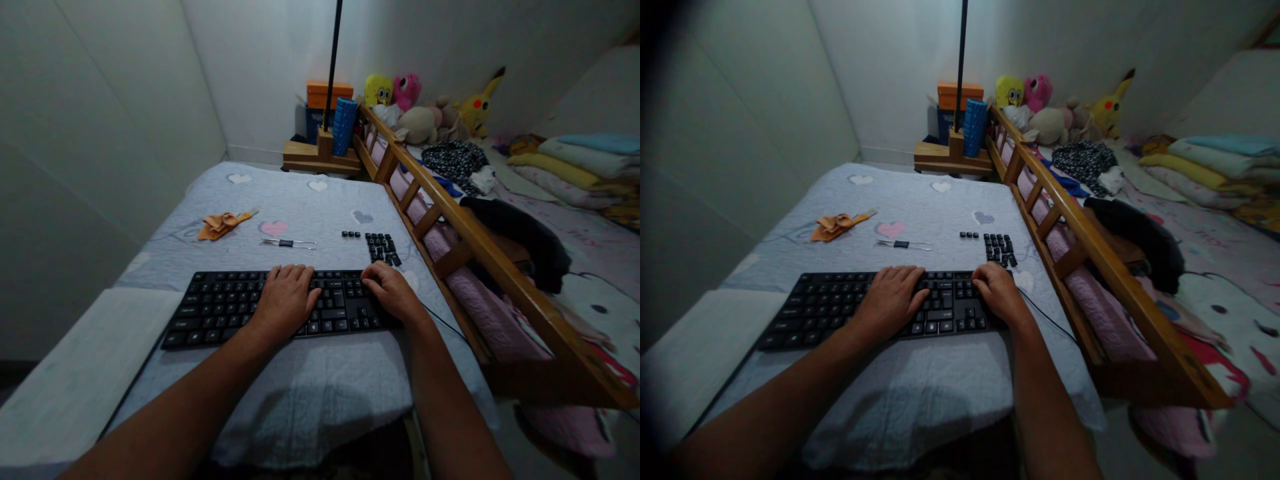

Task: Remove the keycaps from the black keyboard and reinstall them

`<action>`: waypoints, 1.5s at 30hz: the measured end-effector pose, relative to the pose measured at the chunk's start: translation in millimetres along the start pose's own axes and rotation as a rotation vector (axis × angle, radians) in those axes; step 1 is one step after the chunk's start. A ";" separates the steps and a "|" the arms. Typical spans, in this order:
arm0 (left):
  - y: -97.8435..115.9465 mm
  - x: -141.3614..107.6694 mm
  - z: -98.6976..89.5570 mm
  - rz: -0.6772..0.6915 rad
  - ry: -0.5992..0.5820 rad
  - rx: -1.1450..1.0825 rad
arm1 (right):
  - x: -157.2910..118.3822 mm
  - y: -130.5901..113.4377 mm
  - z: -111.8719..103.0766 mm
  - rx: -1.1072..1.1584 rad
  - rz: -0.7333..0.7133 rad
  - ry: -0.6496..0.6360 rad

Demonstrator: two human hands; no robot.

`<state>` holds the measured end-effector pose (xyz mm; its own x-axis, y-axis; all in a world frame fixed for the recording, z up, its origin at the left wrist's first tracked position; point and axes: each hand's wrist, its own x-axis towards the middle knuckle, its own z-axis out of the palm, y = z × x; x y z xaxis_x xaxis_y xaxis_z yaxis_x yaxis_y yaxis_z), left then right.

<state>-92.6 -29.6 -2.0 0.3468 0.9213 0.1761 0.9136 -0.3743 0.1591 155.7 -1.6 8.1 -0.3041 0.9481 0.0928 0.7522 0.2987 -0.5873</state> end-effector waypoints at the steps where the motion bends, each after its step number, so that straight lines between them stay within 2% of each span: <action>1: 0.0 0.0 0.0 0.000 0.000 0.001 | -0.1 -0.1 -0.4 0.003 0.002 -0.002; 19: -0.1 -0.2 0.2 -0.001 0.009 0.014 | -2.0 4.5 -4.4 0.054 -0.032 -0.049; 32: -0.5 0.0 0.9 0.004 0.010 0.009 | -3.3 5.6 -7.0 0.017 -0.018 -0.020; 45: -0.3 -0.5 0.1 0.002 0.002 -0.012 | -5.2 7.9 -11.4 0.129 0.047 0.020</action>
<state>-93.1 -29.9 -2.3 0.3478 0.9205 0.1780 0.9105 -0.3769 0.1702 169.9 -2.9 12.1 -0.2572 0.9632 0.0779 0.6837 0.2383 -0.6898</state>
